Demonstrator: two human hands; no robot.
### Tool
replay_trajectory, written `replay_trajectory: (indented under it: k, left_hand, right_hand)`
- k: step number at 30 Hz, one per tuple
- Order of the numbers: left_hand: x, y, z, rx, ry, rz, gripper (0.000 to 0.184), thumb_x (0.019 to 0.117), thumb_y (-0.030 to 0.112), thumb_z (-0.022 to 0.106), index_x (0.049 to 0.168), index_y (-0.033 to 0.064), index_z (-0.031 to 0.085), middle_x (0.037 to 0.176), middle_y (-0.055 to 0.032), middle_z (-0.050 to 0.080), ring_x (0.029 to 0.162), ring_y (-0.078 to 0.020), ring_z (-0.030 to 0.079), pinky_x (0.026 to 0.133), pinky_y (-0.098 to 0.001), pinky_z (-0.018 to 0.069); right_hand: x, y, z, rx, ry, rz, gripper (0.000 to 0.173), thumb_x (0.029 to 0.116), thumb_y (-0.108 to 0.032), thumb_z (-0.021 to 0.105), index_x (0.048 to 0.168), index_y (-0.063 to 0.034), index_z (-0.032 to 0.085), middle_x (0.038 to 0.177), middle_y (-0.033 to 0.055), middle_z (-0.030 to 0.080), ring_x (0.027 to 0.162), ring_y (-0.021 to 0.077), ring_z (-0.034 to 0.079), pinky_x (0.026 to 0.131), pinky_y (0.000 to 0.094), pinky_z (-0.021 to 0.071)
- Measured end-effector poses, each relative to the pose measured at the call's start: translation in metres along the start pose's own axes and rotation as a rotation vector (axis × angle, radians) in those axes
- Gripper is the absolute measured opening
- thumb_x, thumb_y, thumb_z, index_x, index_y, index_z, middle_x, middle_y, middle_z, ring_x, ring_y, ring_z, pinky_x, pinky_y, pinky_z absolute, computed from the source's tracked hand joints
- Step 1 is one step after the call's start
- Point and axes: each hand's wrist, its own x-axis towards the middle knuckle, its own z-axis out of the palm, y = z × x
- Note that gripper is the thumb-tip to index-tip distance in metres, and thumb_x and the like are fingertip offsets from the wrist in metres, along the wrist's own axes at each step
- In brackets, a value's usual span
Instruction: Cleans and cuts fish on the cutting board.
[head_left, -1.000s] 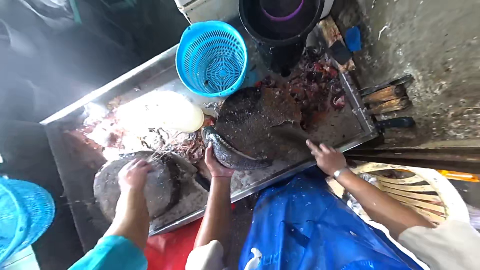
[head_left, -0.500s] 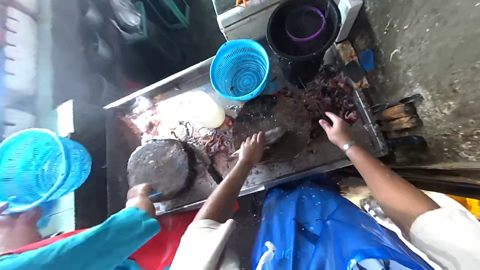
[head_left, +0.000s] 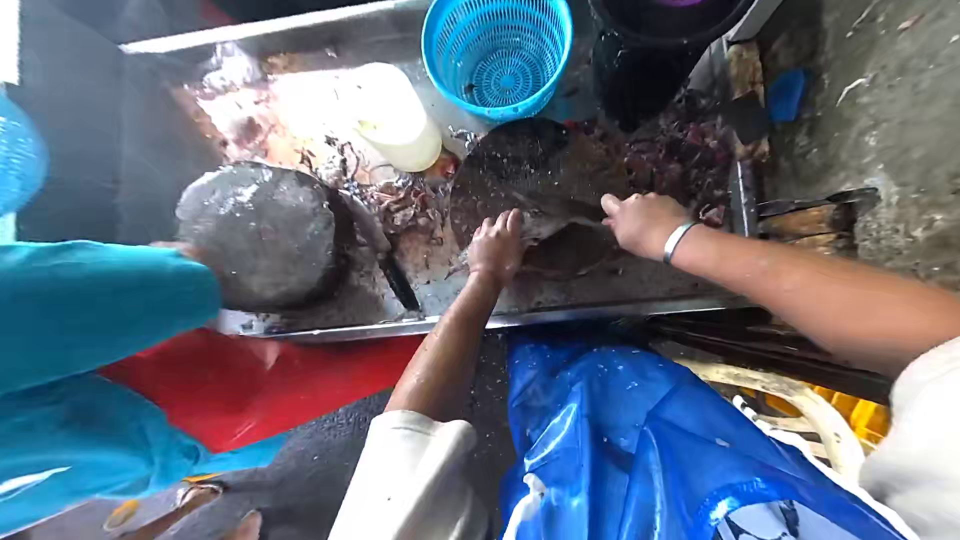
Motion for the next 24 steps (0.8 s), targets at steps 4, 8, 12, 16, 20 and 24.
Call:
replay_trajectory:
  k: [4,8,12,16,20,24]
  left_hand:
    - [0.007,-0.003,-0.008,0.002,0.014,0.012,0.049,0.1023,0.039,0.062,0.141,0.0094,0.055,0.134,-0.0165,0.065,0.124,-0.0411,0.062,0.098,-0.0592,0.0526]
    - [0.006,-0.005,-0.004,-0.002,0.02,0.043,0.048,0.1008,0.039,0.064,0.137,0.0081,0.057,0.135,-0.016,0.064,0.123,-0.042,0.061,0.098,-0.059,0.0525]
    - [0.005,-0.009,0.004,0.002,0.027,0.077,0.05,0.1019,0.037,0.062,0.142,0.0076,0.055,0.142,-0.0141,0.06,0.125,-0.0421,0.059,0.098,-0.0578,0.0516]
    - [0.003,-0.011,0.011,0.011,0.045,0.093,0.048,0.1006,0.033,0.063,0.142,0.0105,0.055,0.143,-0.0118,0.061,0.124,-0.041,0.06,0.098,-0.0557,0.0522]
    - [0.006,-0.014,0.009,-0.035,0.019,0.084,0.048,0.1006,0.028,0.062,0.145,0.0101,0.052,0.144,-0.0128,0.06,0.125,-0.0418,0.059,0.099,-0.056,0.0514]
    - [0.013,-0.015,0.001,-0.08,-0.018,0.077,0.042,0.1011,0.028,0.062,0.138,0.0083,0.055,0.136,-0.0151,0.064,0.121,-0.043,0.062,0.094,-0.058,0.0537]
  right_hand:
    - [-0.008,0.015,-0.021,-0.23,0.022,0.053,0.026,0.1077,-0.015,0.045,0.13,-0.0098,0.057,0.098,0.0274,0.07,0.094,0.0526,0.069,0.068,0.0673,0.054]
    - [-0.005,0.003,-0.041,-0.239,-0.051,0.035,0.03,0.1101,-0.033,0.044,0.127,-0.013,0.06,0.101,0.024,0.07,0.097,0.0489,0.07,0.072,0.0664,0.0547]
    - [0.006,0.005,-0.067,-0.177,-0.168,0.023,0.033,0.1094,-0.038,0.047,0.118,-0.0121,0.065,0.099,0.0222,0.07,0.098,0.046,0.069,0.077,0.0679,0.0535]
    - [0.018,0.011,-0.073,-0.161,-0.289,0.002,0.035,0.1091,-0.04,0.047,0.11,-0.0094,0.065,0.085,0.0165,0.068,0.075,0.0355,0.071,0.065,0.0559,0.0577]
    - [0.034,-0.001,-0.06,-0.07,-0.317,0.038,0.037,0.1086,-0.04,0.05,0.112,-0.0054,0.064,0.091,0.0202,0.068,0.087,0.0402,0.069,0.074,0.0625,0.0545]
    - [0.05,-0.019,0.013,0.421,-0.172,0.198,0.045,0.1098,-0.042,0.046,0.131,-0.0029,0.057,0.092,0.023,0.066,0.068,0.0363,0.066,0.061,0.0562,0.0564]
